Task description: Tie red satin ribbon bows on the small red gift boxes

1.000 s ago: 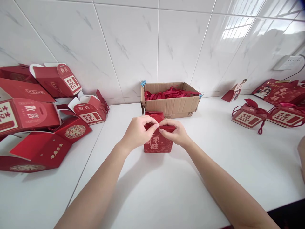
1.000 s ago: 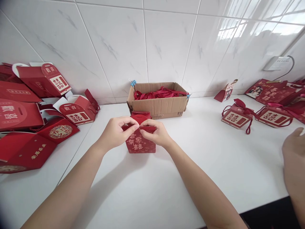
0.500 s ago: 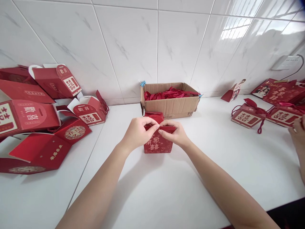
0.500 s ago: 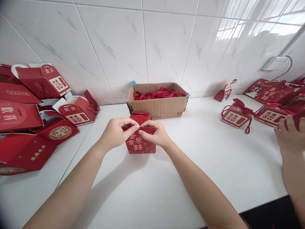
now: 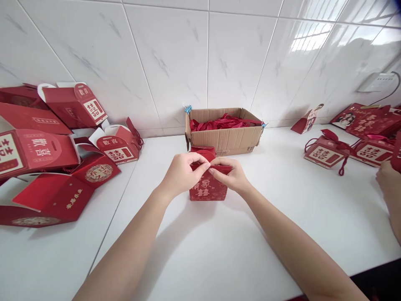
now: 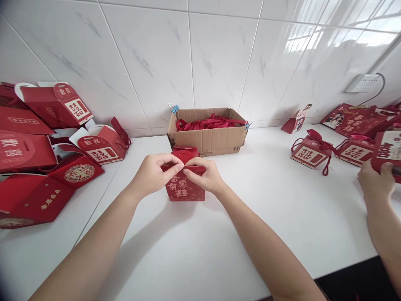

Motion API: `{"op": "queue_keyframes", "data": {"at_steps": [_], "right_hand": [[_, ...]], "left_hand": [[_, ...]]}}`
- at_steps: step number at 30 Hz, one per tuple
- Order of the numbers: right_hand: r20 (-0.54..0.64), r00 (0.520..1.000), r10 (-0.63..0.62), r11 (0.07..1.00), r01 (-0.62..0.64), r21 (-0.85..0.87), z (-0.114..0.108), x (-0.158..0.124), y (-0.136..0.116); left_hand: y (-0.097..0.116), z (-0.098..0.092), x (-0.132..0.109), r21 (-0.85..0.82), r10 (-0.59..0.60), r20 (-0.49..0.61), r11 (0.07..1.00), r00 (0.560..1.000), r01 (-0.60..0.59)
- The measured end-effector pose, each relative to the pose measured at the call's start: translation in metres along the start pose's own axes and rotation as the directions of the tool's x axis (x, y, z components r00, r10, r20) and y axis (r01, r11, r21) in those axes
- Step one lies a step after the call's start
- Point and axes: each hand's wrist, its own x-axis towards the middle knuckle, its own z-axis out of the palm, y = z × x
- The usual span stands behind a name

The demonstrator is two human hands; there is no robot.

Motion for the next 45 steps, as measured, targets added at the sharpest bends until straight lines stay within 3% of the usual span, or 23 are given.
{"op": "queue_keyframes", "data": {"at_steps": [5, 11, 14, 18, 20, 22, 24, 27, 28, 29, 31, 33, 35, 38, 45], "right_hand": [[0.002, 0.999, 0.04, 0.999, -0.04, 0.008, -0.001, 0.0, -0.001], [0.234, 0.949, 0.212, 0.977, -0.21, -0.035, -0.023, 0.005, -0.008], [0.29, 0.93, 0.225, 0.973, -0.203, -0.107, -0.041, 0.009, -0.012], [0.235, 0.957, 0.169, 0.95, -0.094, -0.298, -0.059, 0.012, -0.02], [0.166, 0.968, 0.187, 0.903, -0.102, -0.418, -0.062, 0.012, -0.023], [0.084, 0.968, 0.235, 0.861, -0.167, -0.481, -0.061, 0.011, -0.026], [0.035, 0.956, 0.291, 0.853, -0.243, -0.461, -0.057, 0.01, -0.028], [0.085, 0.916, 0.392, 0.88, -0.347, -0.325, -0.053, 0.011, -0.033], [0.116, 0.898, 0.424, 0.883, -0.381, -0.275, -0.053, 0.011, -0.037], [0.141, 0.881, 0.451, 0.88, -0.413, -0.235, -0.053, 0.011, -0.041], [0.169, 0.862, 0.478, 0.871, -0.439, -0.22, -0.052, 0.011, -0.052], [0.178, 0.869, 0.463, 0.869, -0.406, -0.282, -0.049, 0.009, -0.063], [0.209, 0.878, 0.431, 0.872, -0.346, -0.346, -0.046, 0.006, -0.072], [0.242, 0.875, 0.419, 0.866, -0.305, -0.397, -0.047, 0.002, -0.078], [0.109, 0.933, 0.343, 0.809, -0.235, -0.54, -0.075, 0.005, -0.066]], "left_hand": [[0.0, 0.0, 0.0, -0.006, -0.011, 0.013, 1.0, 1.0, 0.011], [0.0, -0.014, -0.003, -0.022, -0.06, 0.146, 0.998, 0.988, 0.064], [-0.001, -0.03, -0.006, 0.057, -0.066, 0.187, 0.997, 0.98, 0.056], [0.0, -0.045, -0.011, 0.234, -0.131, 0.246, 0.969, 0.96, 0.072], [0.004, -0.046, -0.013, 0.252, -0.165, 0.289, 0.963, 0.943, 0.092], [0.01, -0.044, -0.015, 0.218, -0.177, 0.359, 0.971, 0.916, 0.102], [0.016, -0.04, -0.018, 0.159, -0.145, 0.492, 0.984, 0.858, 0.075], [0.023, -0.038, -0.02, 0.101, -0.065, 0.668, 0.995, 0.741, -0.005], [0.024, -0.038, -0.02, 0.099, -0.051, 0.684, 0.995, 0.727, -0.023], [0.024, -0.038, -0.02, 0.106, -0.049, 0.671, 0.994, 0.74, -0.031], [0.022, -0.039, -0.018, 0.131, -0.065, 0.575, 0.991, 0.815, -0.014], [0.019, -0.038, -0.016, 0.158, -0.084, 0.447, 0.987, 0.891, 0.014], [0.014, -0.034, -0.014, 0.173, -0.08, 0.362, 0.985, 0.929, 0.017], [0.01, -0.029, -0.012, 0.182, -0.045, 0.328, 0.983, 0.943, -0.017], [0.004, -0.031, -0.009, 0.295, -0.087, 0.284, 0.955, 0.955, 0.0]]}}
